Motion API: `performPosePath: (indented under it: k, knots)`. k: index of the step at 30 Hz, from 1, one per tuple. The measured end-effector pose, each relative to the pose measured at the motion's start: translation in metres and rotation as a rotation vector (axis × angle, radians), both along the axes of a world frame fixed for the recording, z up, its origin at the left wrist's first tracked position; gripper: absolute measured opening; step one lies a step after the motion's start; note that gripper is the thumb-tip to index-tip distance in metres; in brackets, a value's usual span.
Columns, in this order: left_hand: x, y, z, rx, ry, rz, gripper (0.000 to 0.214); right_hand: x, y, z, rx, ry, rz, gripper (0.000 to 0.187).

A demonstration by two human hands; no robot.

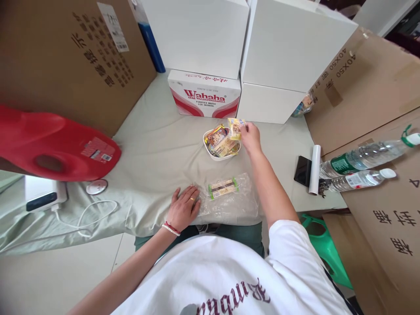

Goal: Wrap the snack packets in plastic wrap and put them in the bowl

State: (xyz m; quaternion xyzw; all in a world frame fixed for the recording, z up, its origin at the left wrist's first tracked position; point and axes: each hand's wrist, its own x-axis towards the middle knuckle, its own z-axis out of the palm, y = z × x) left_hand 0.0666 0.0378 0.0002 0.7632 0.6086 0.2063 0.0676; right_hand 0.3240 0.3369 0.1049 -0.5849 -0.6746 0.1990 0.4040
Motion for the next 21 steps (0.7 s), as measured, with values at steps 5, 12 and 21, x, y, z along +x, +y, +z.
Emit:
performPosePath:
  k: [5,12,21]
  knots:
    - [0.000,0.000,0.000,0.018,0.014,-0.003,0.038,-0.067,0.004,0.001,-0.106,-0.377,-0.030,0.028]
    - [-0.001,0.000,0.002,0.011,-0.002,-0.015,0.038,-0.064,0.003,-0.017,0.050,-0.418,-0.021,0.057]
    - [-0.001,0.000,0.004,-0.006,-0.033,-0.010,0.036,-0.081,-0.014,-0.016,-0.037,-0.637,0.263,0.065]
